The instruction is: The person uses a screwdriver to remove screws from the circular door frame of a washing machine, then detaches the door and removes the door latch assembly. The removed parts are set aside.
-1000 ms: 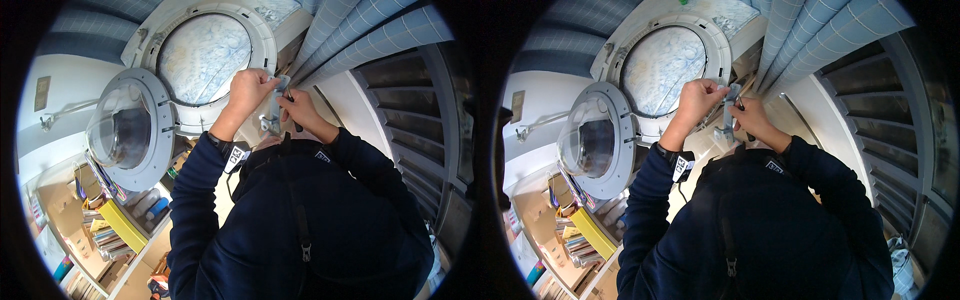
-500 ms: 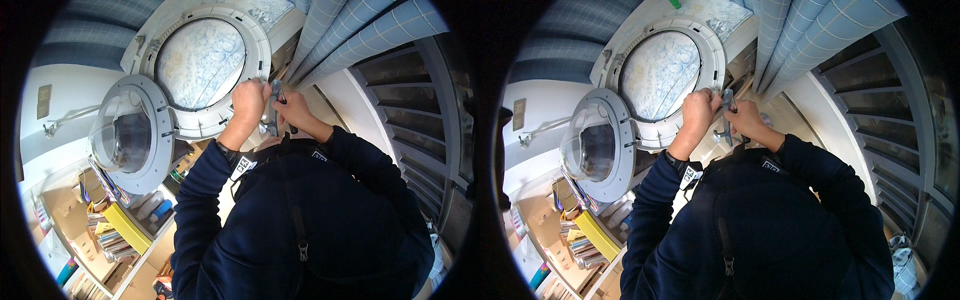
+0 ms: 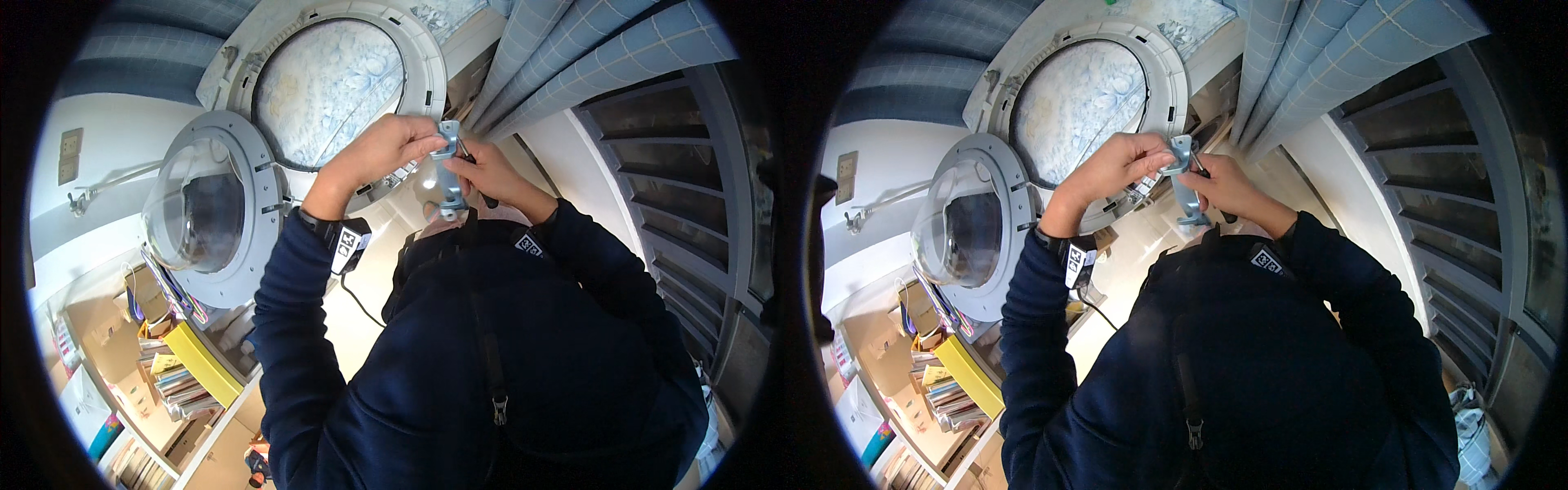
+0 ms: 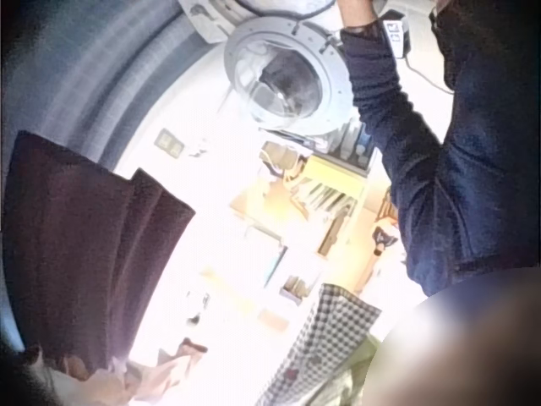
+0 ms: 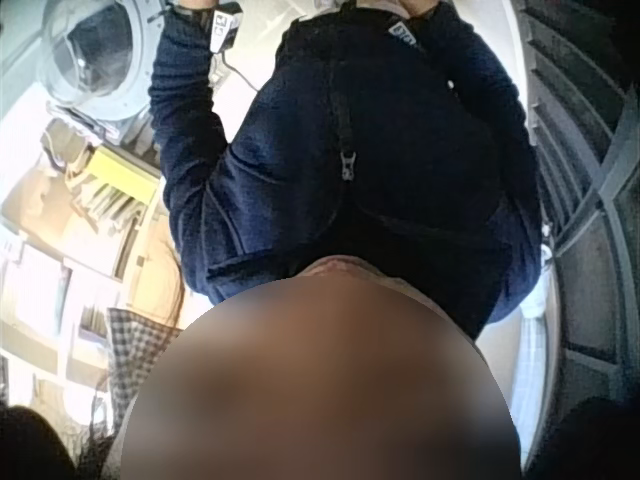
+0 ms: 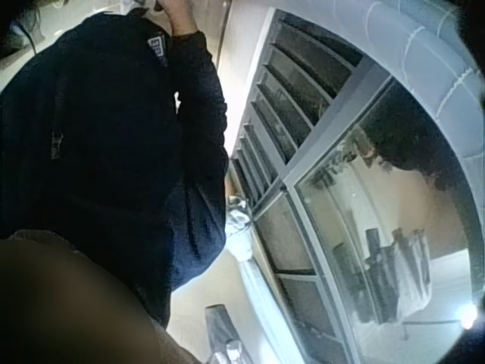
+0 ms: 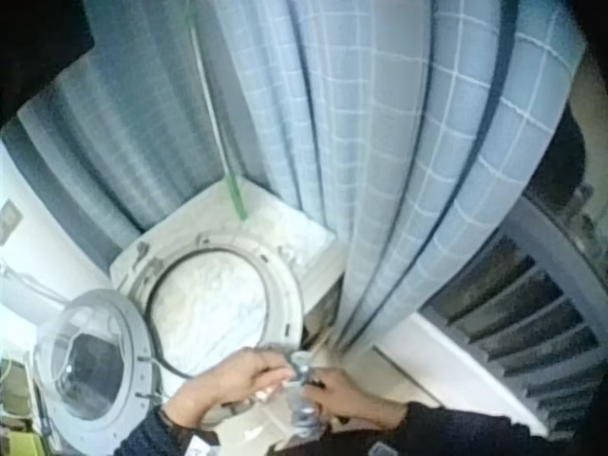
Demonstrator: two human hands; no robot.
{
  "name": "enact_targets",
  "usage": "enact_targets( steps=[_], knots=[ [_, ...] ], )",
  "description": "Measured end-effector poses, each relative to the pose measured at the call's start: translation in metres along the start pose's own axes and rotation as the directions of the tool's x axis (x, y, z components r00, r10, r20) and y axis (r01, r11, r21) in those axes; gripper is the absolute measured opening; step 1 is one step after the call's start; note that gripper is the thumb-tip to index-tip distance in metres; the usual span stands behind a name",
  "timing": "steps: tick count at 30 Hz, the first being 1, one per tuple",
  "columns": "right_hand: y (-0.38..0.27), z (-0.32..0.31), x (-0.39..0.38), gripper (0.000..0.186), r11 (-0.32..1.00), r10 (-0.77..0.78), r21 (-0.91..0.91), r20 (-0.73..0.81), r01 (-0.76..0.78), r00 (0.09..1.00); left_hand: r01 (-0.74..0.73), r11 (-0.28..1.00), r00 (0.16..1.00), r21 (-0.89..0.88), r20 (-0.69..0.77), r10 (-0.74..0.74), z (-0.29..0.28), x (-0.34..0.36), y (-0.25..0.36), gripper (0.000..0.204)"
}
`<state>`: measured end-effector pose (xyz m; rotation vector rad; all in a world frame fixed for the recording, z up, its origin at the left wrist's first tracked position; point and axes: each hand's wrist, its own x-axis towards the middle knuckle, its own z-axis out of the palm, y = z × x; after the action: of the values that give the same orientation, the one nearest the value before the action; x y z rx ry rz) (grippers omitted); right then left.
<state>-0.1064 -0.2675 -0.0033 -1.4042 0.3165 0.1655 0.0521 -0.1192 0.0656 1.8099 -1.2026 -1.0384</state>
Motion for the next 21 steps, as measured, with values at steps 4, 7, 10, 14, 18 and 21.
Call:
enact_targets(
  steps=[4, 7, 10, 14, 18, 21],
  knots=[
    [-0.010, 0.000, -0.001, 0.025, 0.997, 0.009, -0.081, -0.006, -0.010, 1.000, -0.014, 0.994, 1.000, -0.111, -0.002, 0.014, 0.000, 0.007, -0.003, 0.034],
    [-0.015, 0.002, -0.001, 0.026, 0.999, 0.029, -0.024, -0.002, -0.030, 1.000, 0.030, 0.972, 0.997, -0.233, -0.057, -0.044, 0.005, 0.013, -0.007, 0.034],
    [-0.016, 0.002, 0.000, 0.027, 0.999, 0.052, -0.007, -0.038, -0.052, 0.998, 0.032, 0.958, 0.988, -0.285, -0.135, -0.073, 0.011, 0.017, -0.010, 0.034],
    [-0.013, 0.002, 0.002, 0.027, 0.996, 0.086, -0.014, -0.084, -0.087, 0.993, 0.068, 0.949, 0.971, -0.308, -0.199, -0.134, 0.016, 0.019, -0.012, 0.033],
    [-0.010, 0.002, 0.003, 0.027, 0.995, 0.087, -0.035, -0.121, -0.091, 0.989, 0.072, 0.941, 0.961, -0.329, -0.230, -0.154, 0.019, 0.021, -0.012, 0.032],
    [-0.010, 0.000, 0.004, 0.026, 0.996, 0.075, -0.033, -0.104, -0.079, 0.992, 0.157, 0.935, 0.957, -0.319, -0.185, -0.224, 0.018, 0.019, -0.011, 0.033]
  ],
)
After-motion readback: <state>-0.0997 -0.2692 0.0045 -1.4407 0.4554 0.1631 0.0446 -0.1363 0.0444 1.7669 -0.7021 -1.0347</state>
